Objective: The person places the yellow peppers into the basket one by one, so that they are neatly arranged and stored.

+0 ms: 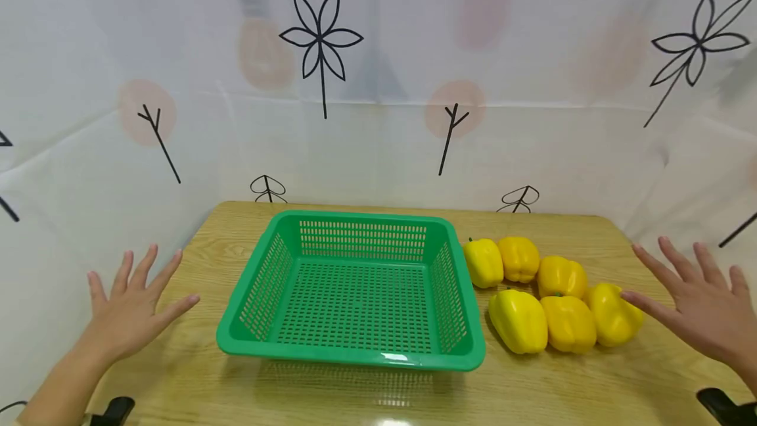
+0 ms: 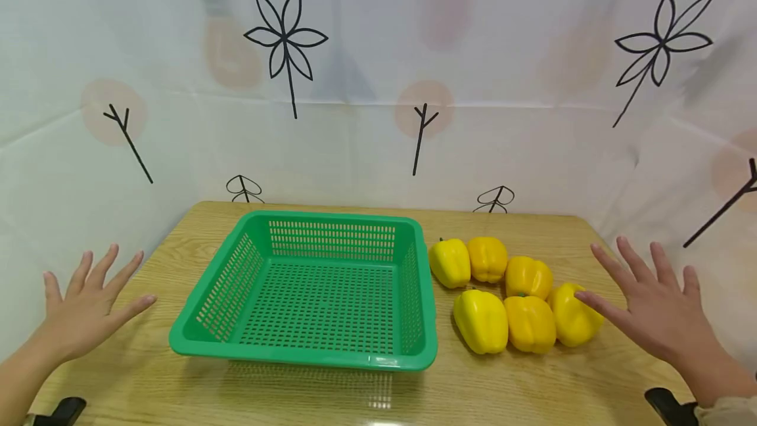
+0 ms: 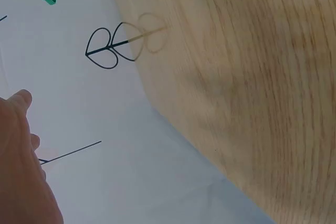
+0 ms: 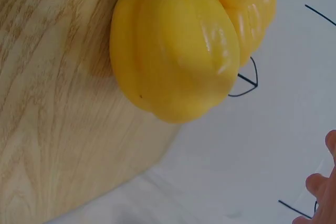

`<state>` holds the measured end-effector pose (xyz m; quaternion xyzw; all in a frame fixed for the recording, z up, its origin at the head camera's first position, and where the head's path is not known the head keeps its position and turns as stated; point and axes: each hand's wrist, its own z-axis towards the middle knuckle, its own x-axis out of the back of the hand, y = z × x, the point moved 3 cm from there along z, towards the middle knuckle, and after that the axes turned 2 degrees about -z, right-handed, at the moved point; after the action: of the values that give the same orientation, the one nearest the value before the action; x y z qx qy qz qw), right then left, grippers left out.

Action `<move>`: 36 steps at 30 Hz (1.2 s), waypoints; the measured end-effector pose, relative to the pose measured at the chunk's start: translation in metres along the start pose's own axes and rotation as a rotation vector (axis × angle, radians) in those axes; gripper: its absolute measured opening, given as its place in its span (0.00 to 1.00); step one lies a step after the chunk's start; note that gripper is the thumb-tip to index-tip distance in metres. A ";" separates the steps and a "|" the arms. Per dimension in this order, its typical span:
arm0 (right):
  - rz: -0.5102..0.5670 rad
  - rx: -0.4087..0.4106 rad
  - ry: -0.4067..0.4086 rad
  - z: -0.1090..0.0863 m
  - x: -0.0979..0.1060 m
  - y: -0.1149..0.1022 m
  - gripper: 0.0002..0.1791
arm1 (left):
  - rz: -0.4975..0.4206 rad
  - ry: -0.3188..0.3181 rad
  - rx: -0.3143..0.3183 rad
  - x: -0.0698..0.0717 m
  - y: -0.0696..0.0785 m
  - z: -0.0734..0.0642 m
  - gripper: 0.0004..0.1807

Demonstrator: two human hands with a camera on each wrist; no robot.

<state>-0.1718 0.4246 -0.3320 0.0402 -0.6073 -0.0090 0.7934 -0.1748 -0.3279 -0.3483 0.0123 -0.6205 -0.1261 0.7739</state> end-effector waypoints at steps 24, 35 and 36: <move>0.148 0.124 0.103 -0.007 -0.010 -0.011 0.57 | -0.274 0.122 -0.037 -0.008 0.014 -0.005 0.42; 0.343 0.125 0.077 -0.007 -0.018 -0.010 0.58 | -0.522 0.123 -0.008 -0.003 0.024 -0.003 0.40; 0.355 0.126 0.076 -0.007 -0.019 -0.009 0.59 | -0.539 0.115 -0.005 -0.003 0.024 -0.003 0.40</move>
<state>-0.1697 0.4167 -0.3529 -0.0176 -0.5740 0.1706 0.8007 -0.1681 -0.3041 -0.3476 0.1823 -0.5496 -0.3281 0.7464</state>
